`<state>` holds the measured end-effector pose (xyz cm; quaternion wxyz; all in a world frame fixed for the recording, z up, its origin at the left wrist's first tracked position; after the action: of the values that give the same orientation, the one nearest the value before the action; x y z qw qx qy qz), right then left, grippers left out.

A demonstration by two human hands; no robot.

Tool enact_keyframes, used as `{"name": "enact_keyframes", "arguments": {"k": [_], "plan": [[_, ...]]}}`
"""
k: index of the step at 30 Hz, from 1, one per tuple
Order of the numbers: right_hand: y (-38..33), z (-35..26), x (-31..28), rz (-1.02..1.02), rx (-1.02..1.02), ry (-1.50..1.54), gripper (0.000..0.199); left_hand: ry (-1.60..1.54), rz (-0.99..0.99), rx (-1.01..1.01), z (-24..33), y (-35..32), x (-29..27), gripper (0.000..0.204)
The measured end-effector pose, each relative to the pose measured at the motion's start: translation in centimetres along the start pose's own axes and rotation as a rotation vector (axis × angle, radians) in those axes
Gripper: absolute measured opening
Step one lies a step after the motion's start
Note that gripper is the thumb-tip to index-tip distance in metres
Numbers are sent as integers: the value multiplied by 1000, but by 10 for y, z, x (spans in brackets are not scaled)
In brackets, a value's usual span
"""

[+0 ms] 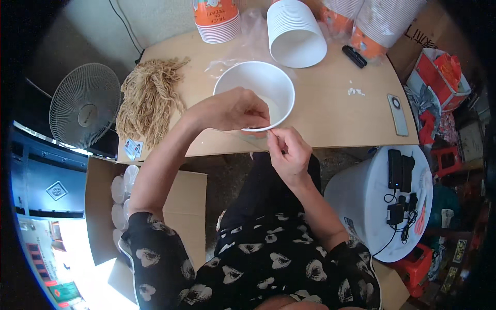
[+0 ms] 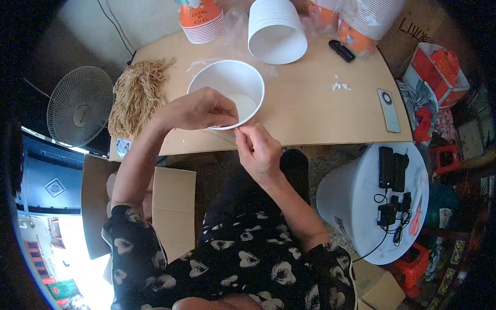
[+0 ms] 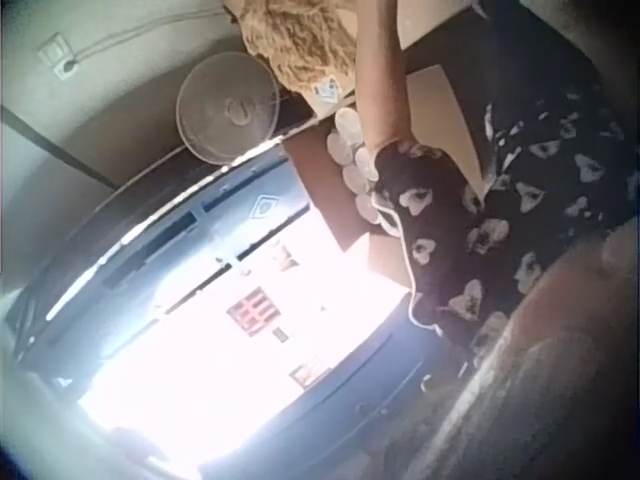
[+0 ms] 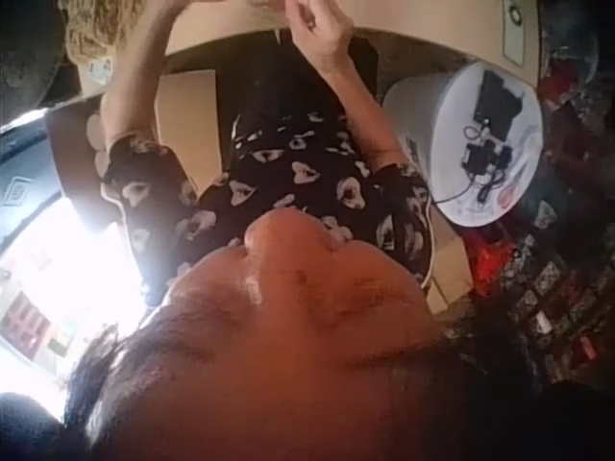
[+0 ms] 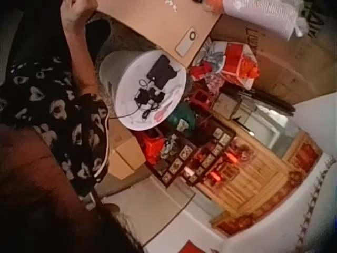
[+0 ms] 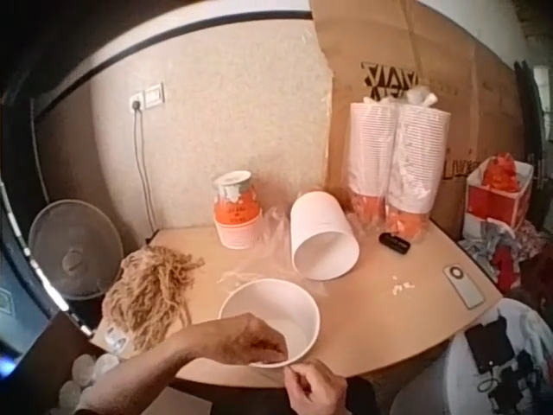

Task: The recorder is threading thin rope handles through pre-made holes in paper buckets and tying or securing them.

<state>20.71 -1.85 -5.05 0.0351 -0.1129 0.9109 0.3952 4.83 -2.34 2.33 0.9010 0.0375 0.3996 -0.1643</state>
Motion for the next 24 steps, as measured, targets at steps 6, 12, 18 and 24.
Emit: {"name": "enact_keyframes", "arguments": {"k": [6,12,18,24], "plan": [[0,13,-4,3,113,171,10,-197,162,-68,-3,0,3,14],[6,24,-3,-104,329,297,10,-520,327,63,-4,4,5,11],[16,42,3,-115,360,406,17,-506,264,23,19,12,12,16],[22,47,-22,-137,471,363,16,-403,312,22,11,19,8,22]]}}
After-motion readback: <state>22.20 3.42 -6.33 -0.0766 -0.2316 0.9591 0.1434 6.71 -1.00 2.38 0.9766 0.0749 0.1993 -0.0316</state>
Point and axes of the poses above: each hand's wrist, its own y-axis towards the middle knuckle, its own x-axis out of the palm, z = x × y, the point moved 5 cm from there along y, towards the middle knuckle, and after that the axes turned 4 degrees about z, right-handed, at the moved point
